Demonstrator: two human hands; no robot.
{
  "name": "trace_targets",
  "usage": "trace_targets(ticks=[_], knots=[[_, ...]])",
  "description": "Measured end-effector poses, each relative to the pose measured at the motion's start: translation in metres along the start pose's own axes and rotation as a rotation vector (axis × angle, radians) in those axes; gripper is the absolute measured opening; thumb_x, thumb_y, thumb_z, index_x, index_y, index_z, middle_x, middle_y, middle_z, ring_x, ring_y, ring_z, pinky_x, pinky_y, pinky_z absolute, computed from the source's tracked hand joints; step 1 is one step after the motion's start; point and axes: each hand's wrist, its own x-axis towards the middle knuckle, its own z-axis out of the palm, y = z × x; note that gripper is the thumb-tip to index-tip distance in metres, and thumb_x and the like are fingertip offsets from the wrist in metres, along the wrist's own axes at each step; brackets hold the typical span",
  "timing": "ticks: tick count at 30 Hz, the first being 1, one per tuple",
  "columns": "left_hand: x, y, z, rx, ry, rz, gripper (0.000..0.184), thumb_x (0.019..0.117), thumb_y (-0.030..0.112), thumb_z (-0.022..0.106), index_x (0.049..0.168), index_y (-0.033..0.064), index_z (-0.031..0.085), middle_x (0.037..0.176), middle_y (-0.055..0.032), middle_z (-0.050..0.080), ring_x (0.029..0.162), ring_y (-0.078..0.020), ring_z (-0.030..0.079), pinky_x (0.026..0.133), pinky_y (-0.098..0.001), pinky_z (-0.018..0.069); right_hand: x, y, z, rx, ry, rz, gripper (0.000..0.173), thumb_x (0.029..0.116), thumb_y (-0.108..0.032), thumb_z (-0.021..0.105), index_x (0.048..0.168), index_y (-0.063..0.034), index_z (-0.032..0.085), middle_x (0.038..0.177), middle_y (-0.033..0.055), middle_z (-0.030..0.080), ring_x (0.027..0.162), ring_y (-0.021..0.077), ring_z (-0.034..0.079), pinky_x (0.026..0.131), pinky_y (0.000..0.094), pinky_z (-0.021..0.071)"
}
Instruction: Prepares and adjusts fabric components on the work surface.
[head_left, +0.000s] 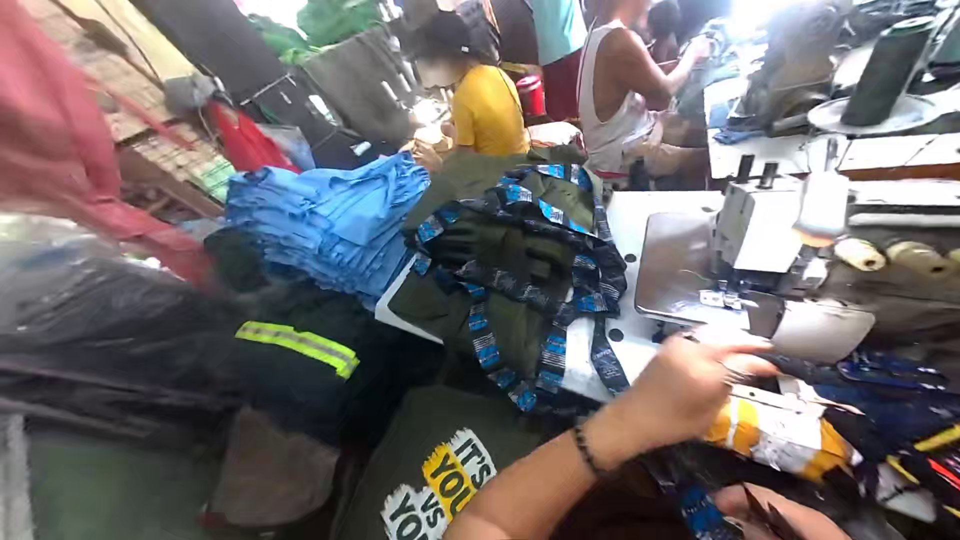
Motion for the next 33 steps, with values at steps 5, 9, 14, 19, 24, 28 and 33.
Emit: trace_targets(ticks=[5,9,14,19,24,28,33], knots=[[-0.061,-0.045,-0.121,0.178,0.309,-0.591,0.02,0.0994,0.004,0.057,0.109,-0.0016,0.074,0.111,-0.0128,0.073,0.105,-0.0171,0.07,0.097,-0.035,0.0561,0.019,-0.022,0.008,-0.068,-0.003,-0.084,0.021,0.0956,-0.001,0.06,0.112,0.0076,0.07,0.103,0.0113,0.073,0.092,0.0028,0.067,0.087,0.0218,0.0548],[-0.105,-0.084,-0.204,0.194,0.641,-0.893,0.021,0.1007,0.004,0.056,0.116,-0.0032,0.069,0.109,-0.0143,0.073,0.095,-0.0215,0.073,0.087,-0.041,0.0597,0.037,-0.037,0.02,-0.065,-0.065,-0.132,0.021,0.0975,-0.003,0.06,0.112,0.009,0.069,0.105,0.0118,0.072,0.094,0.0006,0.066,0.088,0.0191,0.0534],[-0.136,-0.141,-0.278,0.359,0.773,-0.916,0.024,0.101,0.003,0.055,0.121,-0.0044,0.066,0.114,-0.0184,0.071,0.098,-0.0262,0.072,0.089,-0.0457,0.0584,0.056,-0.054,0.038,-0.21,-0.143,-0.209,0.02,0.0997,-0.006,0.061,0.111,0.0074,0.07,0.105,0.0184,0.073,0.097,0.015,0.07,0.092,0.0292,0.0552],[-0.13,-0.197,-0.322,0.618,0.568,-0.947,0.038,0.097,0.007,0.063,0.134,-0.0028,0.059,0.13,-0.0277,0.062,0.12,-0.0457,0.06,0.101,-0.0631,0.0474,0.064,-0.058,0.048,-0.283,-0.191,-0.182,0.019,0.0998,-0.002,0.059,0.111,0.0067,0.071,0.104,0.021,0.072,0.095,0.0252,0.071,0.089,0.0389,0.0566],[-0.129,-0.243,-0.326,0.843,0.271,-1.076,0.043,0.0913,0.008,0.07,0.131,-0.0054,0.059,0.124,-0.0351,0.061,0.115,-0.0574,0.058,0.094,-0.0765,0.0428,0.052,-0.052,0.044,-0.343,-0.121,-0.15,0.019,0.0993,-0.002,0.06,0.113,0.006,0.071,0.106,0.0214,0.072,0.095,0.0299,0.071,0.089,0.0441,0.0571],[-0.143,-0.221,-0.337,0.772,0.428,-0.941,0.025,0.0964,-0.001,0.056,0.116,-0.0038,0.071,0.12,-0.0297,0.067,0.117,-0.0507,0.061,0.1,-0.0716,0.0423,0.032,-0.047,0.031,-0.347,0.004,-0.123,0.019,0.0972,-0.002,0.061,0.112,0.0056,0.071,0.106,0.0208,0.072,0.096,0.0274,0.072,0.09,0.0424,0.0576],[-0.137,-0.124,-0.37,0.528,0.954,-0.486,0.033,0.0958,0.002,0.059,0.126,-0.009,0.062,0.126,-0.0202,0.067,0.114,-0.0226,0.065,0.099,-0.0386,0.053,0.013,-0.018,0.022,-0.366,0.142,-0.142,0.018,0.0961,-0.009,0.061,0.107,-0.0083,0.075,0.102,0.0053,0.074,0.09,0.0105,0.07,0.084,0.0283,0.0587]])
